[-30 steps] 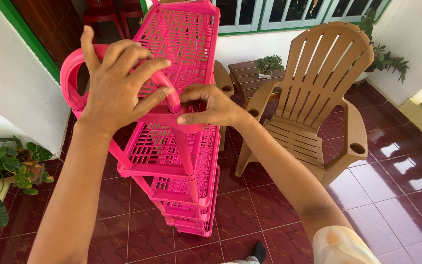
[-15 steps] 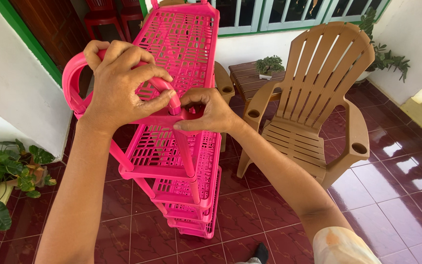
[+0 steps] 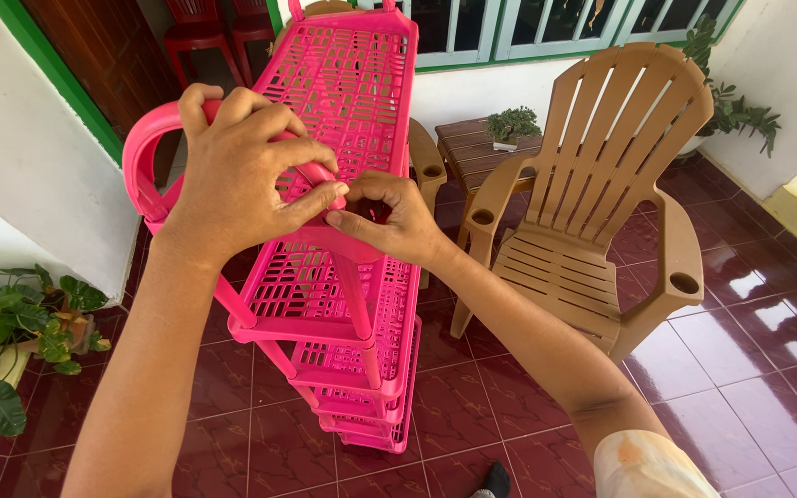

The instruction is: The person assembles a pink plastic three-tier storage rack by inserting vertical poles into the trays, stacking the trays, and attaching the curved handles to the top tier.

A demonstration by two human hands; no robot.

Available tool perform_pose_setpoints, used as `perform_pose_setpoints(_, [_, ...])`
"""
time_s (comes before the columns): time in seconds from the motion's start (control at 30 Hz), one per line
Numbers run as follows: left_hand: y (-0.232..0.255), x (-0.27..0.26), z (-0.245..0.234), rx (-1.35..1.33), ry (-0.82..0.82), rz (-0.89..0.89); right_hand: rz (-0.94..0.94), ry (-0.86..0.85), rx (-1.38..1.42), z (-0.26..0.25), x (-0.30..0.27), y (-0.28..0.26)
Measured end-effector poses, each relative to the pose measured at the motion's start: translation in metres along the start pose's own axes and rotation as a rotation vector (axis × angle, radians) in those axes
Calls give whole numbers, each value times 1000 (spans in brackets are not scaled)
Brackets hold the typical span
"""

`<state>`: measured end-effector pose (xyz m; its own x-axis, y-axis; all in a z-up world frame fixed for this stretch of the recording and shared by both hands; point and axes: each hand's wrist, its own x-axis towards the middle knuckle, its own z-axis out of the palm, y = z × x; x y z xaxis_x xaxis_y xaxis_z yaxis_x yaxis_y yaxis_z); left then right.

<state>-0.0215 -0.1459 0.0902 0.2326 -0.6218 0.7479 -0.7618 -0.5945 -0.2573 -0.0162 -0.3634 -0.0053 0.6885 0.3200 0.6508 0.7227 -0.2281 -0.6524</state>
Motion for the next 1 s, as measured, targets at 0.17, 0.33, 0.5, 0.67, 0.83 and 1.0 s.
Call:
perform_pose_setpoints(0.17, [-11, -7, 5, -80, -17, 12, 220, -198, 190, -13, 14, -2])
perform_pose_setpoints(0.33, [-4, -18, 11, -52, 37, 48, 193, -278, 231, -17, 24, 2])
perform_pose_setpoints(0.5, [1, -24, 19, -142, 56, 17, 167, -307, 162, -21, 21, 5])
perform_pose_setpoints(0.67, [1, -24, 21, -147, 66, 10, 193, -275, 253, -21, 18, 3])
perform_pose_setpoints(0.83, [6, -25, 22, -145, 88, 13, 155, -218, 269, -16, 16, -1])
perform_pose_setpoints(1.0, [7, -25, 18, -109, 62, 30, 93, -211, 250, -15, 15, -4])
